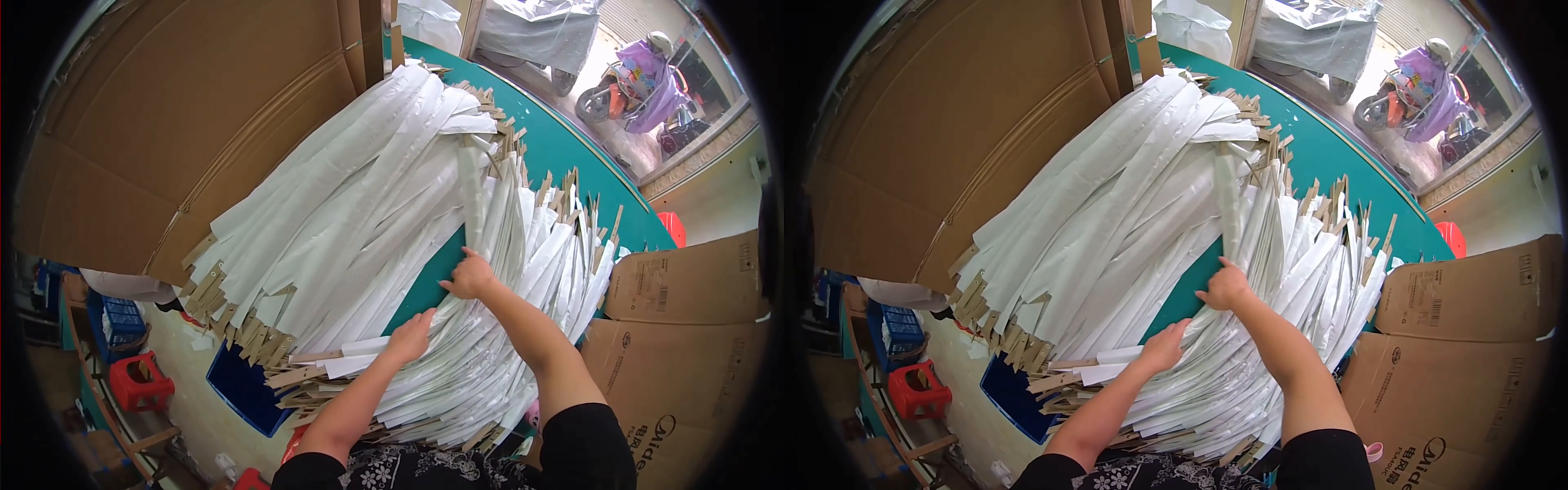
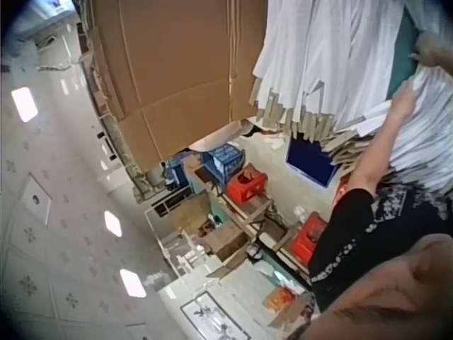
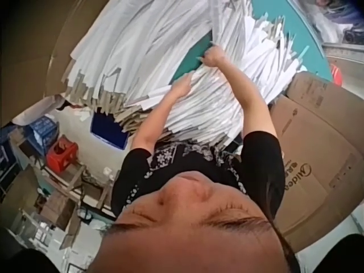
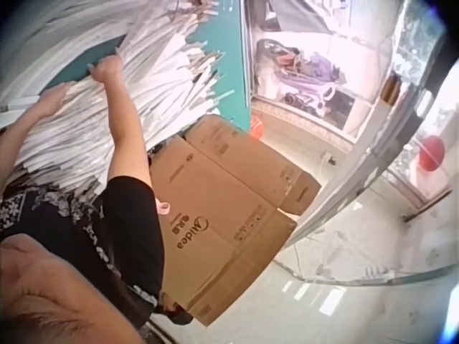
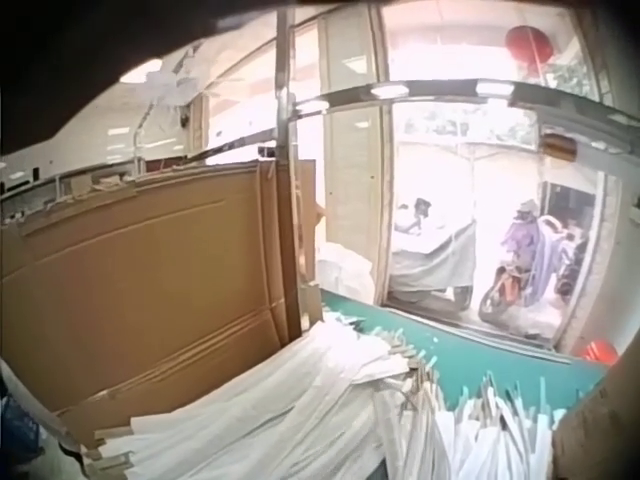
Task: Organizing and aligning white industrial straps on a green workbench in a factory setting.
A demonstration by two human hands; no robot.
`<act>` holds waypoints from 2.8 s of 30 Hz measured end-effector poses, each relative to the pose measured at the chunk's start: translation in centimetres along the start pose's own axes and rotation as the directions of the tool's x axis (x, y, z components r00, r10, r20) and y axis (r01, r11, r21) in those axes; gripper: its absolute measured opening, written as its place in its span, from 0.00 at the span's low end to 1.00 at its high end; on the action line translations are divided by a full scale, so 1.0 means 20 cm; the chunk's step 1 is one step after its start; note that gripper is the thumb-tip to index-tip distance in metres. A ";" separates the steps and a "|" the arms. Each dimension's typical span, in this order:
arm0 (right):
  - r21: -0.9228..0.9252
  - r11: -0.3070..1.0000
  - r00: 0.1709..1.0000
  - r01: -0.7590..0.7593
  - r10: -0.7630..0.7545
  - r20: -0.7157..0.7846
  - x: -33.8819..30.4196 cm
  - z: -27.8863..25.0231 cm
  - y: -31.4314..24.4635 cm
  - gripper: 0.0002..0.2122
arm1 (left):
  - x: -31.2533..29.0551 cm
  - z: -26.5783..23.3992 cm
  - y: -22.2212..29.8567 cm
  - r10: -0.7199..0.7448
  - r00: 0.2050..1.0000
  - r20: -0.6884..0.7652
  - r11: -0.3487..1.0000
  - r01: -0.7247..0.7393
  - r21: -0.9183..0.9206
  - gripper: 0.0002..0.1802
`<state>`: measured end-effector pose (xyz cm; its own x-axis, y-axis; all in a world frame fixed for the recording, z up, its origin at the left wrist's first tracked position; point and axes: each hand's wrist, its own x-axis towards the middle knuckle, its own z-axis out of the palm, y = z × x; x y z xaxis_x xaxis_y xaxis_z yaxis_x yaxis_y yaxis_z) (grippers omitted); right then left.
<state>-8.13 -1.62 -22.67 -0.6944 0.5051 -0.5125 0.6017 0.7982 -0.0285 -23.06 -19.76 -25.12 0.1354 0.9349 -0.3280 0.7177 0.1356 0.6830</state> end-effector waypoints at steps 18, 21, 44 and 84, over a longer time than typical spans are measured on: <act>0.228 0.961 0.921 -0.157 0.226 -0.318 -0.22 0.15 -0.06 0.18 | 0.22 -0.36 -0.29 0.122 0.767 -0.630 0.812 0.287 0.507 0.13; 0.228 0.960 0.926 -0.161 0.226 -0.301 -0.22 0.14 -0.05 0.16 | 0.22 -0.36 -0.28 0.281 0.681 -0.677 0.793 0.233 0.563 0.06; 0.373 0.924 0.866 -0.078 0.249 -0.434 -0.24 0.11 -0.07 0.32 | 0.34 -0.35 -0.20 0.116 0.846 -0.521 0.868 0.169 0.466 0.15; 0.251 0.957 0.832 0.142 0.022 -0.554 -0.24 0.23 -0.02 0.07 | 0.11 -0.69 -0.08 0.303 0.587 -0.751 0.803 0.268 0.533 0.08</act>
<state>-3.34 -5.89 -24.08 -0.7834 0.6196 0.0487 0.5764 0.7537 -0.3159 -33.35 -13.37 -17.90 -0.2162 0.8361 0.5041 0.9763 0.1844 0.1130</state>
